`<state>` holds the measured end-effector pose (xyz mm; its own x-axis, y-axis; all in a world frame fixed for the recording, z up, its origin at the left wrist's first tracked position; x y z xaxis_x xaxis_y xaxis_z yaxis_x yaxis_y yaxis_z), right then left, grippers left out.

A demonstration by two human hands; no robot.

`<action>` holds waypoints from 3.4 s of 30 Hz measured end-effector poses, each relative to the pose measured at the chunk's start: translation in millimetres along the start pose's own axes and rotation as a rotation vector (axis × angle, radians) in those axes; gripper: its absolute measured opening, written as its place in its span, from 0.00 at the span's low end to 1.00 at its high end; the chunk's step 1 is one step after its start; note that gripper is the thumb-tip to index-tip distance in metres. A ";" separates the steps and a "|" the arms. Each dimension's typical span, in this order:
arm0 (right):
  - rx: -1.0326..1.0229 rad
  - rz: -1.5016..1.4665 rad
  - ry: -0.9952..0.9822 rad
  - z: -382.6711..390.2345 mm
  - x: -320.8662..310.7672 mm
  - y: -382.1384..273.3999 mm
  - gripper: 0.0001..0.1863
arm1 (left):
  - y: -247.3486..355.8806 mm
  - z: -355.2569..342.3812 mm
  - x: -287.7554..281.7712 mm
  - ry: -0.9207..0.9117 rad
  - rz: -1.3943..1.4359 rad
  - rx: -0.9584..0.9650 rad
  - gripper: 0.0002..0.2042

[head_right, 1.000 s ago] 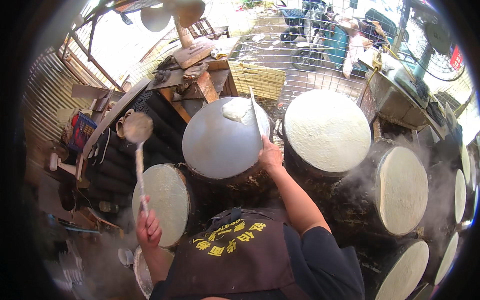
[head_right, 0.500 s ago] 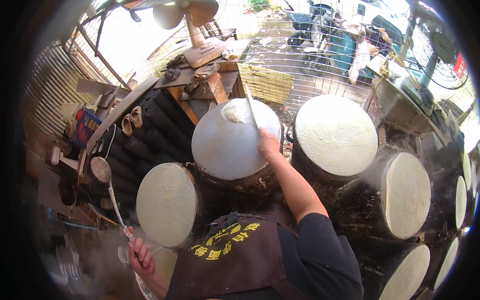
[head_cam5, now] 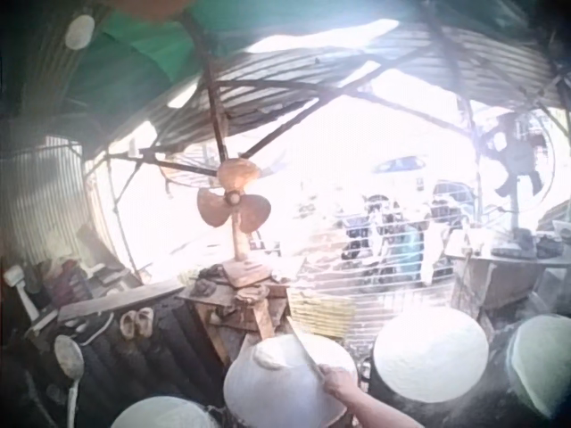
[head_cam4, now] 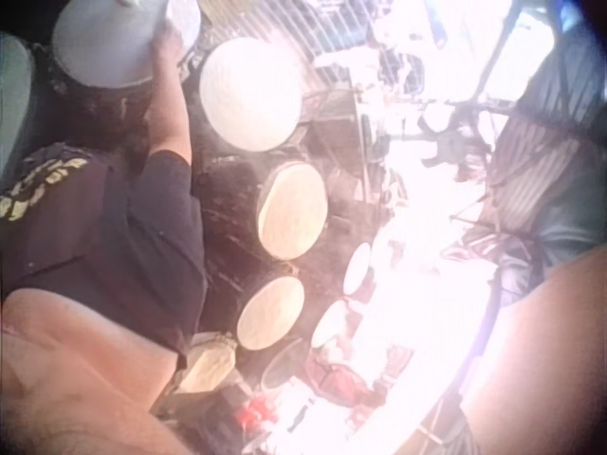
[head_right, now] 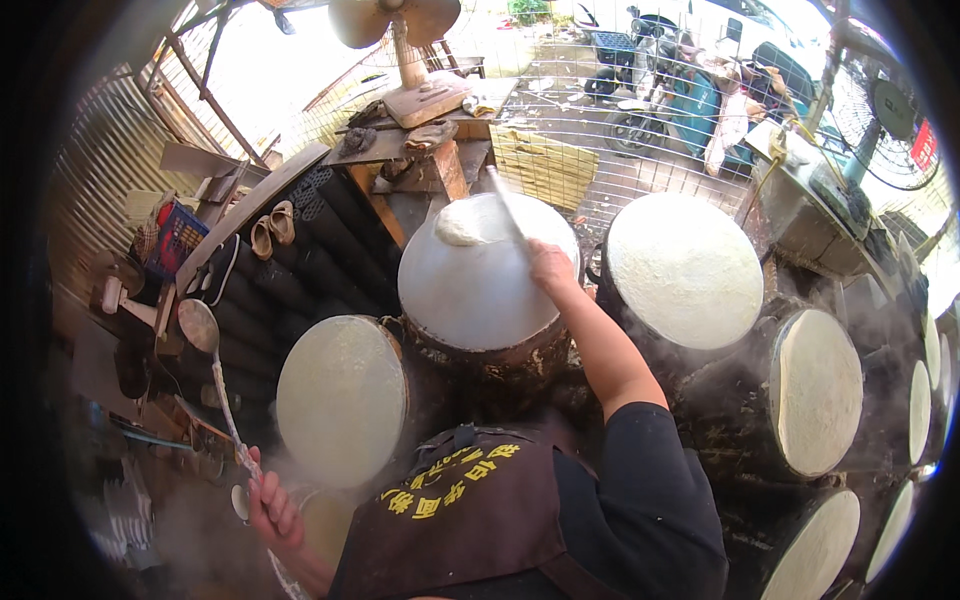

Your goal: The person ladles batter from a large metal bowl onto several hot round griddles, spreads it into thin circular crepes using a wooden spreader, and removes the cooked crepes with a metal spatula. The person stacks the finished crepes on a nearby tray.

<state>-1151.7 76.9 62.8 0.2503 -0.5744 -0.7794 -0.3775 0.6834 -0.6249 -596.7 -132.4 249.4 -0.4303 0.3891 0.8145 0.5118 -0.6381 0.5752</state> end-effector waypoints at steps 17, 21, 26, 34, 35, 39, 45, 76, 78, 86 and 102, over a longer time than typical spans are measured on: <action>-0.277 -0.024 -0.380 8.1 18.9 -51.1 0.31 | -22.5 36.6 9.0 0.080 0.076 0.060 0.23; -0.334 -0.029 -0.477 -1.9 1.6 -31.8 0.32 | -36.3 52.5 21.0 0.112 0.089 0.100 0.23; -0.395 0.009 -0.184 -49.5 3.1 -34.7 0.23 | -59.8 52.3 40.2 0.140 0.095 0.106 0.22; -0.552 -0.012 -0.462 -29.4 3.9 -33.6 0.25 | -84.6 65.5 49.1 0.213 0.102 0.143 0.21; -0.506 0.032 -0.369 -42.8 -0.7 -31.7 0.24 | -87.0 64.6 52.4 0.216 0.095 0.141 0.21; -0.532 -0.037 -0.368 -52.0 17.3 -39.1 0.25 | -92.2 62.1 61.0 0.184 0.069 0.122 0.21; -0.638 -0.062 -0.585 -27.2 -5.3 -21.0 0.16 | -96.4 71.2 62.9 0.200 0.039 0.129 0.21; -0.260 -0.230 -0.368 96.9 -121.7 112.3 0.25 | -114.2 53.6 64.5 0.151 0.194 -0.045 0.24; 0.041 -0.618 -0.471 138.5 -72.2 79.8 0.31 | -108.4 51.3 55.5 0.141 0.199 -0.047 0.24; -0.026 -0.709 -0.371 214.3 102.4 -80.8 0.26 | -78.0 40.0 53.6 -0.064 0.165 -0.146 0.26; 0.243 -0.625 -0.102 231.6 -3.1 62.0 0.27 | -81.8 42.6 29.7 -0.194 0.207 -0.391 0.27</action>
<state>-969.4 225.4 15.8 0.4442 -0.8570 -0.2612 0.0735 0.3254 -0.9427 -619.7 -40.3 229.7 -0.1835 0.3209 0.9292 0.2384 -0.9025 0.3587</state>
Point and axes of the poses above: each hand's wrist, its own z-axis away from the middle knuckle, its own x-axis out of the palm, y = z × x, the point moved 9 cm from there along -z, towards the middle knuckle, and after that the axes turned 1 degree about y, right-handed, at the moved point
